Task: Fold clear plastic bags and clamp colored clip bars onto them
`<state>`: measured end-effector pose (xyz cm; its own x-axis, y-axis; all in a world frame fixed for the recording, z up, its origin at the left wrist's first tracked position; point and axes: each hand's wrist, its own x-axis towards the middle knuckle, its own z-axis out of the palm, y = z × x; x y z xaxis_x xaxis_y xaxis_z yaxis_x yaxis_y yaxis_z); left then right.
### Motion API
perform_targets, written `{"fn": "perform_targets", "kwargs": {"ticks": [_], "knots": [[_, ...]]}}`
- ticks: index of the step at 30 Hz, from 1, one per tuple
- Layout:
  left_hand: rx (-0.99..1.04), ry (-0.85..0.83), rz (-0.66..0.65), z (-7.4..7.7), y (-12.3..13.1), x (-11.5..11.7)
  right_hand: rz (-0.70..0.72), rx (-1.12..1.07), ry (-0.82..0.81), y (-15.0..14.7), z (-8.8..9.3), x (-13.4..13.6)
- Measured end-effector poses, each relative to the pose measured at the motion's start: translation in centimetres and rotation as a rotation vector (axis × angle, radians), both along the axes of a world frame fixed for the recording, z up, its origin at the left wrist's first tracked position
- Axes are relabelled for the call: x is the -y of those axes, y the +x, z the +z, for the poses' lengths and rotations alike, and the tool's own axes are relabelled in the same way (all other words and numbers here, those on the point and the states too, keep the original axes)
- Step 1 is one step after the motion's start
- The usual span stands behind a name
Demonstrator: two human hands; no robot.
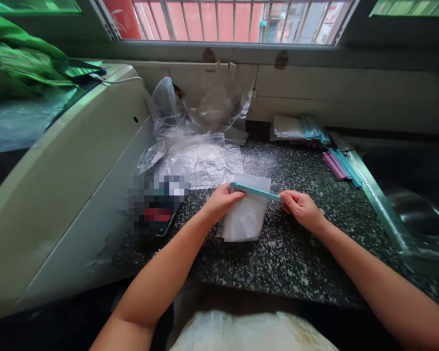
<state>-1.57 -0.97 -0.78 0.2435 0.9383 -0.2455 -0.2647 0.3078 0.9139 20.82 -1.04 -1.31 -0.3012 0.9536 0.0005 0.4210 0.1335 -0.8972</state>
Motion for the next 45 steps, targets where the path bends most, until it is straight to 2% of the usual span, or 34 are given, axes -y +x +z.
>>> {"fn": "perform_targets", "kwargs": {"ticks": [4,10,14,16,21,23,25,29,36,45], "knots": [[0.007,-0.017,0.000,0.1,0.1,0.0,-0.069,0.060,0.061,-0.2,-0.7,0.2],[0.068,-0.050,0.001,-0.2,0.1,-0.2,-0.074,0.094,0.095,-0.1,-1.1,0.0],[0.054,-0.043,0.079,-1.0,0.2,-0.6,-0.054,0.164,0.186,-0.1,-1.2,0.1],[0.024,-0.027,0.117,-1.3,0.2,-0.7,-0.057,0.221,0.334,-0.1,-1.1,0.1],[-0.003,-0.021,0.151,-1.5,0.3,-0.7,-0.086,0.458,0.927,0.2,-0.5,0.3],[-0.026,-0.015,0.165,-1.6,0.3,-0.7,-0.054,0.561,1.074,0.3,-0.1,0.4],[-0.054,-0.002,0.163,-1.6,0.3,-0.7,-0.033,0.632,1.149,0.1,0.1,0.4],[-0.116,0.055,0.139,-1.8,0.3,-0.6,-0.022,0.705,1.148,-0.4,0.3,0.5],[-0.182,0.122,0.103,-1.2,0.3,-0.2,0.001,0.708,1.013,-1.0,-0.1,1.1],[-0.065,0.116,0.100,-0.8,0.6,0.2,-0.017,0.600,1.073,-0.9,-0.5,0.7]]}}
